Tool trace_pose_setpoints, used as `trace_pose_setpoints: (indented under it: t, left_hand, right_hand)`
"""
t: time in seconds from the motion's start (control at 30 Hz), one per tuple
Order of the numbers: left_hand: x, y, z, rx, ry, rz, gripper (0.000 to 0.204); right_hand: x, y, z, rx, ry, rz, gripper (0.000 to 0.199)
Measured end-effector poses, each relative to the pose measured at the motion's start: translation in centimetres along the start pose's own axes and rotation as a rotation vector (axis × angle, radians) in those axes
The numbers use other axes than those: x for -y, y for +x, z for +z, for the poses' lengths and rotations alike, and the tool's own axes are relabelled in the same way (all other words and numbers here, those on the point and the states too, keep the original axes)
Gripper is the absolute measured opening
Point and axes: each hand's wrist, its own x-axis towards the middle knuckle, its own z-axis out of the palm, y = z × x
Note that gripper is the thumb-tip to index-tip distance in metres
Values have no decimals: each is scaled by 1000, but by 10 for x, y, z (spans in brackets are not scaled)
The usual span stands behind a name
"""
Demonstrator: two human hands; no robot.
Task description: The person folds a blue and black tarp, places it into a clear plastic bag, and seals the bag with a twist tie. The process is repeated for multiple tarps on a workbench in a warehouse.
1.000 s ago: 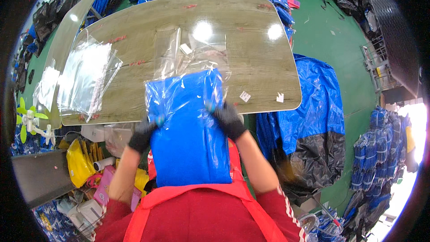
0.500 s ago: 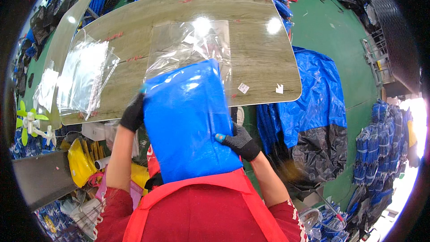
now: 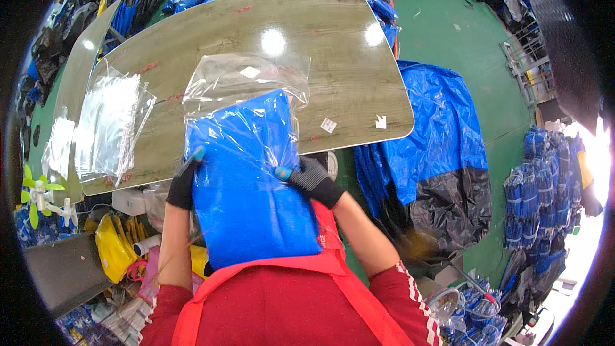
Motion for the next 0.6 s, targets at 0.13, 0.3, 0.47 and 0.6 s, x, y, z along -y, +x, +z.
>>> trace_pose_setpoints:
  t: [0.13, 0.3, 0.47, 0.6]
  left_hand:
    - [28, -29, 13, -33, 303, 15, 75]
    - [49, -73, 16, 13, 232, -61, 101]
    - [24, -68, -4, 279, 325, -156, 91]
    - [52, -95, 7, 131, 229, -135, 82]
  right_hand:
    - [-9, -72, 40, -30, 150, -150, 94]
    - [14, -104, 35, -140, 312, 193, 72]
    - [25, -95, 26, -277, 301, 116, 50]
    - [14, -112, 32, -124, 169, -19, 81]
